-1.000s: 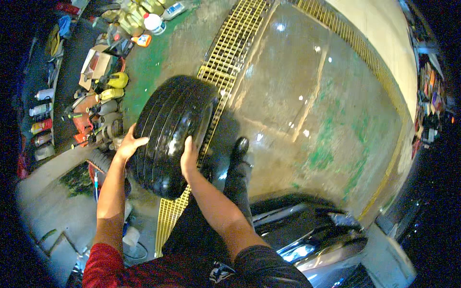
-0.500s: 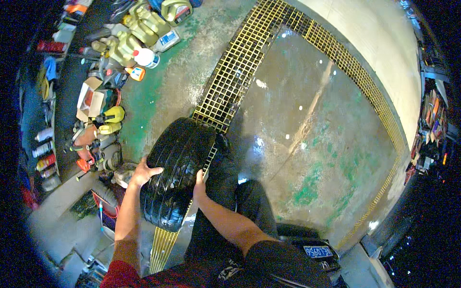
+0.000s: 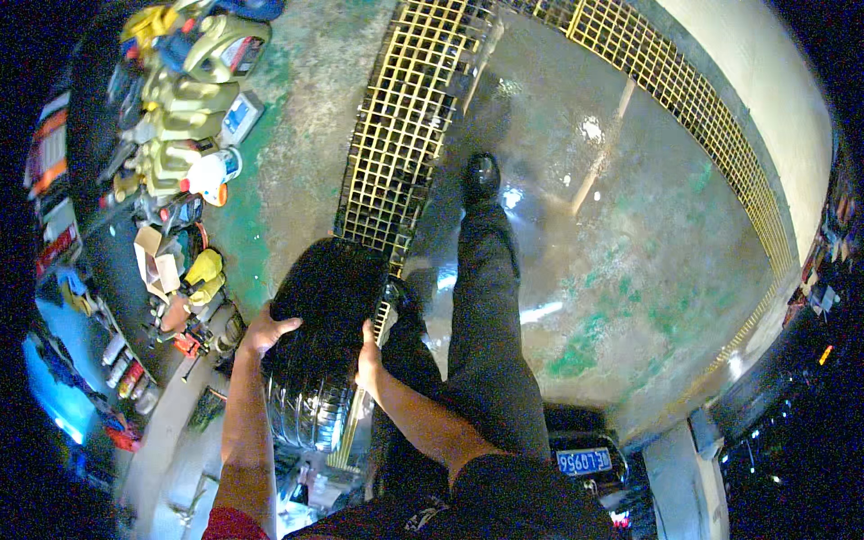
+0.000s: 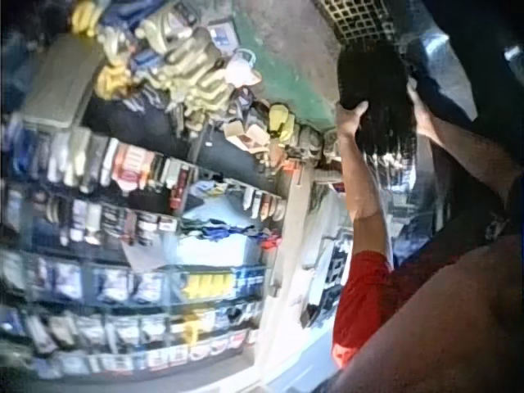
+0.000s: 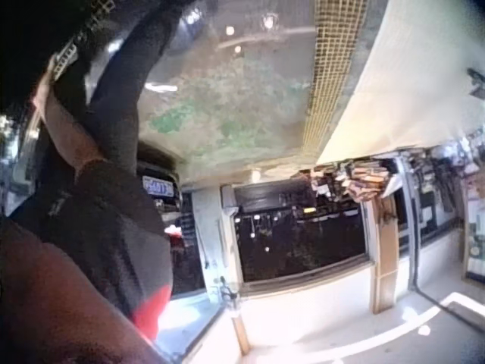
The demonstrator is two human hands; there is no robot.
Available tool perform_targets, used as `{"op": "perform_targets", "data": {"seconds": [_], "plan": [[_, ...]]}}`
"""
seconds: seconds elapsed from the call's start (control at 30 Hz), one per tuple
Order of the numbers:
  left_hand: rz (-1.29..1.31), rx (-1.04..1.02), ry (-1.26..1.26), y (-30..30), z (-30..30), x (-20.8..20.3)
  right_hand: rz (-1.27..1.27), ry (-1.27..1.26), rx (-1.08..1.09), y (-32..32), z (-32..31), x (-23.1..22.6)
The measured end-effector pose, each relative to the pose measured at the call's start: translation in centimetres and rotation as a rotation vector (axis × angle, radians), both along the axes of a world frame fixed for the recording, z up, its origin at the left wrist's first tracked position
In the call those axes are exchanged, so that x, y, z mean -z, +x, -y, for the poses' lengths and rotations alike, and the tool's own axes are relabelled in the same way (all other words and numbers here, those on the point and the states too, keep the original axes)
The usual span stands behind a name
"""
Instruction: The person uses a high-pressure water spray to clean a car tire and wheel, focusing on the tread and rim. After rinsing, the person rolls the tire across the garage floor and places it against a tire balancing machine.
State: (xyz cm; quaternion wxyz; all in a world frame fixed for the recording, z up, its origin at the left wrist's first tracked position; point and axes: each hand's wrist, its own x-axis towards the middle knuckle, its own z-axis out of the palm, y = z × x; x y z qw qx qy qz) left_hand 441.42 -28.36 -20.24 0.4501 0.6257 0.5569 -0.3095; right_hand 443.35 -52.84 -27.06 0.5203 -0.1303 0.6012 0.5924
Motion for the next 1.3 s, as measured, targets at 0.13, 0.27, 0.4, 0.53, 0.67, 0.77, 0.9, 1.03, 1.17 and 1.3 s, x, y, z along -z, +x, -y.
{"op": "perform_targets", "data": {"seconds": [0.13,0.27,0.4,0.53,0.67,0.77,0.9,1.03,1.17,1.3], "plan": [[-0.068,-0.052,-0.087,10.5,-2.2,-3.2,0.092,-0.099,0.109,10.1,-2.3,-4.6],[0.182,-0.018,-0.06,25.4,-3.9,-8.6,0.303,-0.163,0.135,23.4,-4.4,-9.0],[0.428,0.076,0.0,41.1,-1.3,-13.2,0.597,-0.144,0.319,36.6,-2.5,-9.6],[0.721,0.242,0.15,52.4,-0.7,-13.6,0.899,-0.191,0.411,49.6,-1.8,-9.8],[0.987,0.179,0.054,63.0,0.2,-10.7,1.244,-0.327,0.446,60.6,0.0,-5.8],[1.024,0.257,0.01,71.8,-0.1,-6.5,1.627,-0.572,0.239,70.4,1.5,-3.8],[1.111,0.421,0.041,84.2,2.7,-3.1,1.573,-0.612,0.312,82.8,7.2,-3.6],[0.902,0.293,0.071,94.1,3.2,-7.3,1.366,-0.807,0.174,94.3,4.9,-8.5],[0.836,0.281,0.072,103.5,3.9,-8.3,1.36,-0.803,0.093,103.4,4.9,-11.1],[0.784,0.237,0.035,112.8,2.0,-9.1,1.321,-0.883,-0.007,114.0,1.9,-12.9]]}}
